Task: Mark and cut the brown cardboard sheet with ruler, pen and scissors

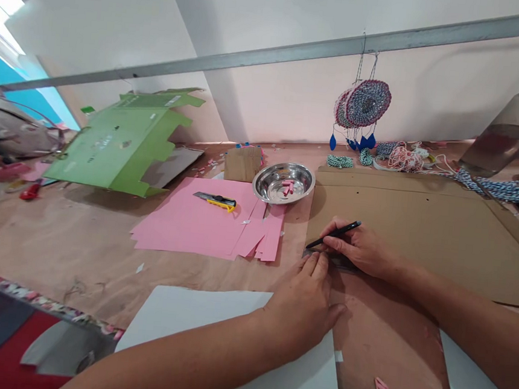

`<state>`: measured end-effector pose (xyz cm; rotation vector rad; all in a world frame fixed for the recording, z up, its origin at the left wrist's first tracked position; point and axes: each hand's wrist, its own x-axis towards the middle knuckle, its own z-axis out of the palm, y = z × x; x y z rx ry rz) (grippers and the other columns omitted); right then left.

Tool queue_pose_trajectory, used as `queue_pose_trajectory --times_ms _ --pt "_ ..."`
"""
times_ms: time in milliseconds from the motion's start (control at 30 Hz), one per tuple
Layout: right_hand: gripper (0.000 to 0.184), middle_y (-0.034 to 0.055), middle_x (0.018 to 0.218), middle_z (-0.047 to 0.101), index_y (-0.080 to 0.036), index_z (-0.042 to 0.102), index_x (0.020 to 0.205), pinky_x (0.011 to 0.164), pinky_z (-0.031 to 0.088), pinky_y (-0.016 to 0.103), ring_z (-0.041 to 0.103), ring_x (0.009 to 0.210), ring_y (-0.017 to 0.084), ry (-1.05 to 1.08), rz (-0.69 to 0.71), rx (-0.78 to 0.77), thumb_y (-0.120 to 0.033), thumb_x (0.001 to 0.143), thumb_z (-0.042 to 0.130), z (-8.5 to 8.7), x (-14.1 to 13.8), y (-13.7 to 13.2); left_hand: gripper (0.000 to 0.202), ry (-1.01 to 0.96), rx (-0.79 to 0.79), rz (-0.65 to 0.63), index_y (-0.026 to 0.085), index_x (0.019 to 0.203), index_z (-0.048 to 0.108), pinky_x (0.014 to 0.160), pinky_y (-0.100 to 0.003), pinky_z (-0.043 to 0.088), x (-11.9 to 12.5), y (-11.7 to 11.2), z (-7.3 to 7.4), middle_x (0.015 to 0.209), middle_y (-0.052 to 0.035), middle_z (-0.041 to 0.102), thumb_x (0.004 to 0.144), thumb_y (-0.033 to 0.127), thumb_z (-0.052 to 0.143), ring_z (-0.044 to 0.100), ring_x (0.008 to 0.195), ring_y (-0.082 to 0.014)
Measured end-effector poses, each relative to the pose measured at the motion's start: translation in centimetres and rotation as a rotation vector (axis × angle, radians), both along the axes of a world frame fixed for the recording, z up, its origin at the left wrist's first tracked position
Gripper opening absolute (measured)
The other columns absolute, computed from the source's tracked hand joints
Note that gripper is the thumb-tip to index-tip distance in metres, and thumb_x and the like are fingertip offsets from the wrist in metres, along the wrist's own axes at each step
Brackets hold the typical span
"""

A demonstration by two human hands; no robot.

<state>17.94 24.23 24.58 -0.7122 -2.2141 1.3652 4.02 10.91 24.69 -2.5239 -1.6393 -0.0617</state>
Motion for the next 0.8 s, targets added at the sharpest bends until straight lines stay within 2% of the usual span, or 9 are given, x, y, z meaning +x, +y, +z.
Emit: queue_pose_trajectory --times_ms 200,433,600,800 --pt "0.02 0.0007 0.08 0.065 -0.02 0.061 0.091 0.067 0.048 0.026 0.06 0.074 0.015 0.011 0.006 0.006 -0.038 0.093 0.054 -0.2 0.2 0.3 0.059 -0.027 -0.002 -0.005 0.001 0.122 0.062 0.106 -0.043 0.039 -0.1 0.0 0.1 0.125 -0.0212 0.062 0.095 0.05 0.044 0.053 0.122 -0.0329" --pt "0.023 0.0009 0.079 0.066 -0.02 0.059 0.092 0.064 0.048 0.026 0.061 0.072 0.015 -0.013 -0.009 -0.027 -0.042 0.093 0.054 -0.5 1.1 0.7 0.062 -0.051 -0.01 0.005 -0.001 0.125 0.059 0.102 -0.042 0.044 -0.2 0.0 0.2 0.124 -0.0236 0.061 0.095 0.051 0.043 0.055 0.119 -0.0326" --pt "0.022 0.0004 0.077 0.065 -0.02 0.059 0.091 0.064 0.046 0.026 0.058 0.07 0.014 -0.023 0.0 -0.011 -0.041 0.093 0.054 -0.2 1.6 0.6 0.062 -0.074 -0.042 0.01 -0.001 0.128 0.055 0.105 -0.042 0.042 -0.2 0.0 0.3 0.125 -0.0238 0.06 0.095 0.05 0.042 0.054 0.12 -0.0323" --pt "0.024 0.0006 0.077 0.066 -0.02 0.059 0.092 0.062 0.045 0.026 0.058 0.069 0.014 -0.029 0.001 -0.079 -0.043 0.093 0.054 0.2 2.2 0.6 0.061 -0.056 -0.03 0.006 0.002 0.129 0.055 0.102 -0.042 0.044 -0.4 0.0 0.2 0.13 -0.022 0.058 0.094 0.051 0.045 0.055 0.119 -0.0328"
